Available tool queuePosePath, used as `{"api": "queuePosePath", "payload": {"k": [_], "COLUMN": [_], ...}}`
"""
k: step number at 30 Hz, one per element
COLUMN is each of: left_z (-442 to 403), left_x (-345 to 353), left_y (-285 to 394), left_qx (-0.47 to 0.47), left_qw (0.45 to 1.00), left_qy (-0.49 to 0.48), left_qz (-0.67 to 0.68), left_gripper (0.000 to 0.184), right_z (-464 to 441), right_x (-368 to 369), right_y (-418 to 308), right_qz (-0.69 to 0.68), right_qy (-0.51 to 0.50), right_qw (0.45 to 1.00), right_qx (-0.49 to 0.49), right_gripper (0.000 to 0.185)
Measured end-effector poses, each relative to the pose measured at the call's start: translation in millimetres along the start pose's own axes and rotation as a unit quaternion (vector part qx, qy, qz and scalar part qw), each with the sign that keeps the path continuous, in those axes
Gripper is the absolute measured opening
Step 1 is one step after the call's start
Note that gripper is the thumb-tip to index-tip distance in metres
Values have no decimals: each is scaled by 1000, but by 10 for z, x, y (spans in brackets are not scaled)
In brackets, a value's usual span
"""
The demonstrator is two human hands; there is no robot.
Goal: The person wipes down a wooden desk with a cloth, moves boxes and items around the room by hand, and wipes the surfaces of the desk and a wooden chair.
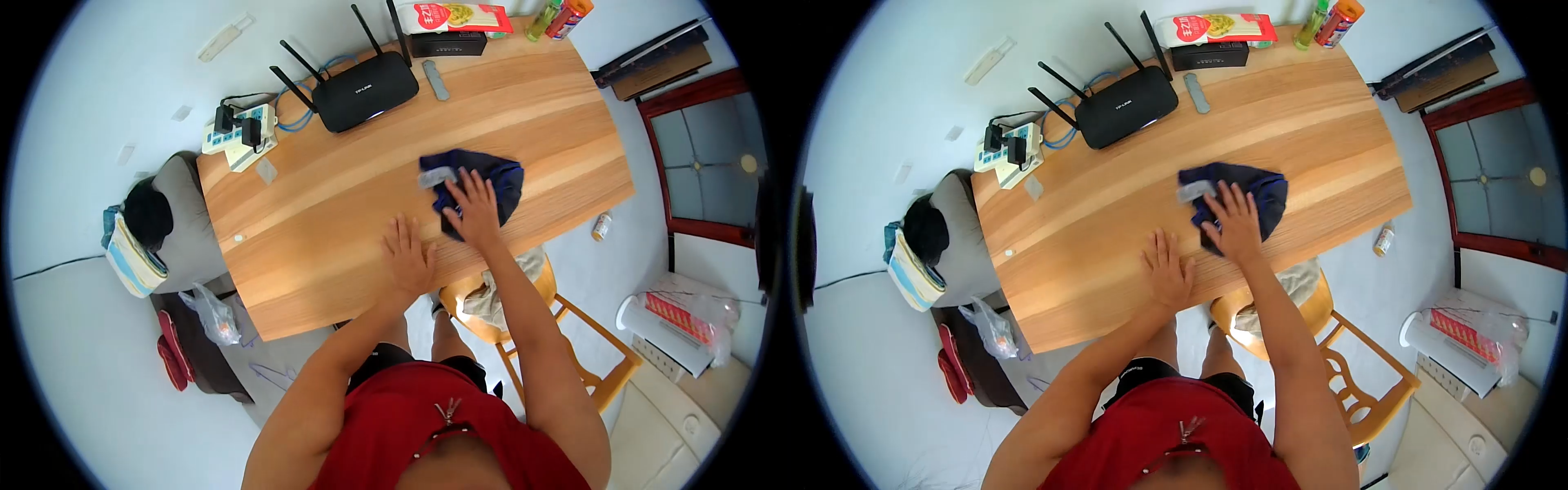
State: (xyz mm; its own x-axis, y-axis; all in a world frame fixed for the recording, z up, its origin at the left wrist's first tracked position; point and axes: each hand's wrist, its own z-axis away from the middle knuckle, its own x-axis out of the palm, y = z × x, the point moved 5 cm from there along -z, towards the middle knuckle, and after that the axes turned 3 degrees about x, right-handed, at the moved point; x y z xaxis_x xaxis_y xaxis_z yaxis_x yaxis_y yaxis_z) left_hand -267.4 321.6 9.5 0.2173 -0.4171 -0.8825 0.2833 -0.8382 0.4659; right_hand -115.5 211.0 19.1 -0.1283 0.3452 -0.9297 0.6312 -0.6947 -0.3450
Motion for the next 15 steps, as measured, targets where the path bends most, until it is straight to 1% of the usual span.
{"api": "queuePosePath", "payload": {"k": [1,2,4,6,8,9,10,11,12,14,15], "left_z": [0,-23,-126,-504,-1044,-1372,-1721,-2038,-2204,-2550,-2677], "left_x": [-55,-130,-271,-311,-639,-950,-932,-939,-966,-1434,-1498], "left_y": [-31,-85,-243,-666,-1031,-1191,-1518,-1794,-1964,-1832,-1832], "left_qx": [-1,4,13,-41,-142,-215,-270,-175,-76,-132,-141], "left_qw": [1000,996,979,966,948,932,943,958,943,959,968], "left_qy": [-11,2,30,76,63,28,0,144,285,207,164], "left_qz": [29,88,201,244,278,290,194,174,150,145,125], "left_gripper": [67,66,65,66,66,66,66,64,63,59,57], "right_z": [-100,-207,-391,-484,-483,-466,-464,-415,-342,-190,-165], "right_x": [41,98,163,244,282,302,311,354,427,509,496], "right_y": [71,137,189,190,135,112,102,-3,-120,-405,-470], "right_qz": [36,70,84,116,122,123,125,139,151,137,131], "right_qy": [22,44,94,125,132,135,140,142,129,110,97], "right_qw": [998,993,977,958,952,950,948,945,944,950,952], "right_qx": [43,85,171,229,248,253,256,260,262,258,261], "right_gripper": [63,62,60,61,62,63,63,63,64,64,64]}}
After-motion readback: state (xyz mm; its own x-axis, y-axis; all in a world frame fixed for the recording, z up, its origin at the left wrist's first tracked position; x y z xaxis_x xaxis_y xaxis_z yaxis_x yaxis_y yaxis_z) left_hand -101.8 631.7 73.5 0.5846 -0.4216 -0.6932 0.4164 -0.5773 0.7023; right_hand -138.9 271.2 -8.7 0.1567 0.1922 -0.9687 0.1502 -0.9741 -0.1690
